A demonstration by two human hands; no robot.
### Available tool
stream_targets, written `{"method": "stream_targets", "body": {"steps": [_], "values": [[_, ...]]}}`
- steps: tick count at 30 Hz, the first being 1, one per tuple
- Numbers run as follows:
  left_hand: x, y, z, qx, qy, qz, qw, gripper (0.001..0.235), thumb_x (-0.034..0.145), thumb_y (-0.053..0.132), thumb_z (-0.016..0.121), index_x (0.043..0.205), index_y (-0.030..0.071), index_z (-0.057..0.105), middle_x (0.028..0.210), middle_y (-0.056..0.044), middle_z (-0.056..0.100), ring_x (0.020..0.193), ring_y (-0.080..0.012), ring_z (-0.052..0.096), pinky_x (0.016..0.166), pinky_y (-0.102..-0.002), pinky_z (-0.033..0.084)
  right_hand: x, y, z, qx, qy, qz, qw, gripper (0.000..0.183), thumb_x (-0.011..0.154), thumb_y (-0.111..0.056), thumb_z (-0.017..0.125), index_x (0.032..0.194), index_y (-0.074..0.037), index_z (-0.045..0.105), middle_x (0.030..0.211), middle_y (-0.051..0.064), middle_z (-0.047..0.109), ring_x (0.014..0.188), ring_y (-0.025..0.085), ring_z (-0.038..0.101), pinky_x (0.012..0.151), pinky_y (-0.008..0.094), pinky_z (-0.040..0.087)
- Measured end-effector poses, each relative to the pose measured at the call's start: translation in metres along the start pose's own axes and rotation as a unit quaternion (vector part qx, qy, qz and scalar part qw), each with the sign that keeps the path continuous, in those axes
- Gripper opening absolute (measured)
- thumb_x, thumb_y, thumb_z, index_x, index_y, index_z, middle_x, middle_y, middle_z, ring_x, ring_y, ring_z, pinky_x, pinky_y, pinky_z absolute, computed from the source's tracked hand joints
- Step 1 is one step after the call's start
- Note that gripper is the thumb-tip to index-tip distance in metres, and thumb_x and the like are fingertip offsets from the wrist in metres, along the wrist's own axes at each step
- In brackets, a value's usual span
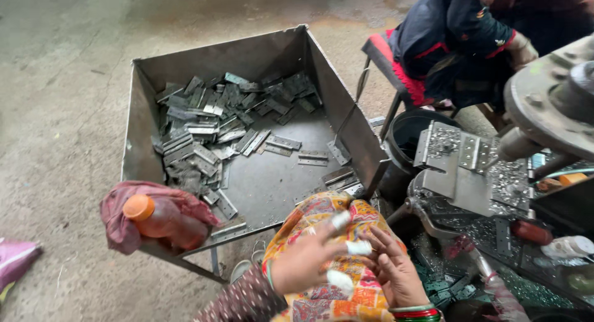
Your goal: The person places metal hinge components into an industrial press one at a time, uses a foot pedal or similar control to operate the machine, and then retrieves the processed parts and places them into a large metal bin.
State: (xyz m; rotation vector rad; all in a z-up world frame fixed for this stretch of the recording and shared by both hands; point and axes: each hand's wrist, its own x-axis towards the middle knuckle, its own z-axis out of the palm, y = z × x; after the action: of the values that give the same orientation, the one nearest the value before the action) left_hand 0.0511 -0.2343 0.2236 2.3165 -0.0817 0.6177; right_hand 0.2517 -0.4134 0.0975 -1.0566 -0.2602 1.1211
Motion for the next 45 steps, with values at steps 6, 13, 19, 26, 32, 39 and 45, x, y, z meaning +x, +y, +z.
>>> {"method": "stream_targets", "body": {"steps": [6, 13, 19, 26, 32, 39, 45], "values": [[-0.052, 0.009, 0.047, -0.025, -0.004, -0.175, 0.984, 0.046, 0.091, 0.024, 0.074, 0.135, 0.014, 0.064, 0.159, -0.028, 0.043, 0.13, -0.0478, 0.055, 0.108, -0.05, 0.047, -0.003, 0.053, -0.033, 0.014, -0.023, 0.002, 1.0, 0.039, 0.095, -0.009, 0.065, 0.131, 0.007, 0.065, 0.125, 0.019, 0.07, 0.11, 0.022, 0.07, 0.09, 0.033, 0.057], [-0.06, 0.005, 0.059, -0.093, 0.04, -0.094, 0.99, 0.045, 0.091, 0.018, 0.068, 0.136, 0.008, 0.063, 0.167, -0.033, 0.033, 0.138, -0.0503, 0.051, 0.11, -0.05, 0.046, -0.004, 0.08, -0.05, 0.053, 0.054, 0.076, 0.994, 0.034, 0.092, -0.009, 0.065, 0.124, 0.003, 0.067, 0.117, 0.015, 0.073, 0.1, 0.019, 0.071, 0.087, 0.032, 0.058], [-0.064, -0.009, 0.072, -0.088, -0.003, -0.189, 0.978, 0.04, 0.089, 0.03, 0.075, 0.118, 0.005, 0.063, 0.16, -0.03, 0.034, 0.133, -0.0491, 0.05, 0.109, -0.051, 0.044, -0.005, 0.069, -0.031, 0.007, 0.052, 0.061, 0.997, 0.031, 0.093, -0.008, 0.064, 0.122, 0.003, 0.068, 0.116, 0.014, 0.074, 0.099, 0.02, 0.072, 0.087, 0.033, 0.059], [-0.073, -0.052, 0.155, -0.529, 0.374, -0.231, 0.726, 0.045, 0.105, 0.022, 0.052, 0.143, -0.001, 0.056, 0.147, -0.021, 0.052, 0.128, -0.0379, 0.057, 0.105, -0.051, 0.047, 0.094, -0.037, 0.046, -0.317, -0.017, -0.132, 0.939, 0.053, 0.094, -0.018, 0.065, 0.143, -0.006, 0.05, 0.136, 0.006, 0.062, 0.12, 0.016, 0.062, 0.099, 0.033, 0.053], [-0.093, -0.103, 0.183, -0.703, 0.36, -0.309, 0.529, 0.052, 0.102, 0.031, 0.045, 0.145, 0.002, 0.048, 0.129, -0.014, 0.064, 0.099, -0.0278, 0.072, 0.081, -0.045, 0.061, 0.256, -0.149, 0.108, -0.497, 0.112, -0.423, 0.749, 0.059, 0.091, -0.015, 0.079, 0.144, -0.006, 0.053, 0.143, 0.014, 0.05, 0.123, 0.024, 0.053, 0.098, 0.034, 0.057], [-0.094, -0.129, 0.199, -0.728, 0.328, -0.379, 0.469, 0.056, 0.103, 0.037, 0.043, 0.146, 0.003, 0.052, 0.114, -0.016, 0.07, 0.086, -0.0245, 0.073, 0.069, -0.041, 0.063, 0.362, -0.229, 0.111, -0.754, 0.063, -0.456, 0.469, 0.069, 0.084, -0.018, 0.083, 0.148, -0.013, 0.055, 0.15, 0.021, 0.049, 0.127, 0.041, 0.054, 0.103, 0.046, 0.05], [-0.09, -0.13, 0.194, -0.723, 0.319, -0.442, 0.424, 0.057, 0.103, 0.041, 0.042, 0.14, 0.002, 0.059, 0.106, -0.015, 0.073, 0.081, -0.0238, 0.073, 0.065, -0.04, 0.061, 0.358, -0.249, 0.112, -0.863, 0.02, -0.28, 0.419, 0.022, 0.095, -0.032, 0.077, 0.106, -0.014, 0.074, 0.095, 0.017, 0.073, 0.091, 0.038, 0.071, 0.08, 0.048, 0.054]]}}
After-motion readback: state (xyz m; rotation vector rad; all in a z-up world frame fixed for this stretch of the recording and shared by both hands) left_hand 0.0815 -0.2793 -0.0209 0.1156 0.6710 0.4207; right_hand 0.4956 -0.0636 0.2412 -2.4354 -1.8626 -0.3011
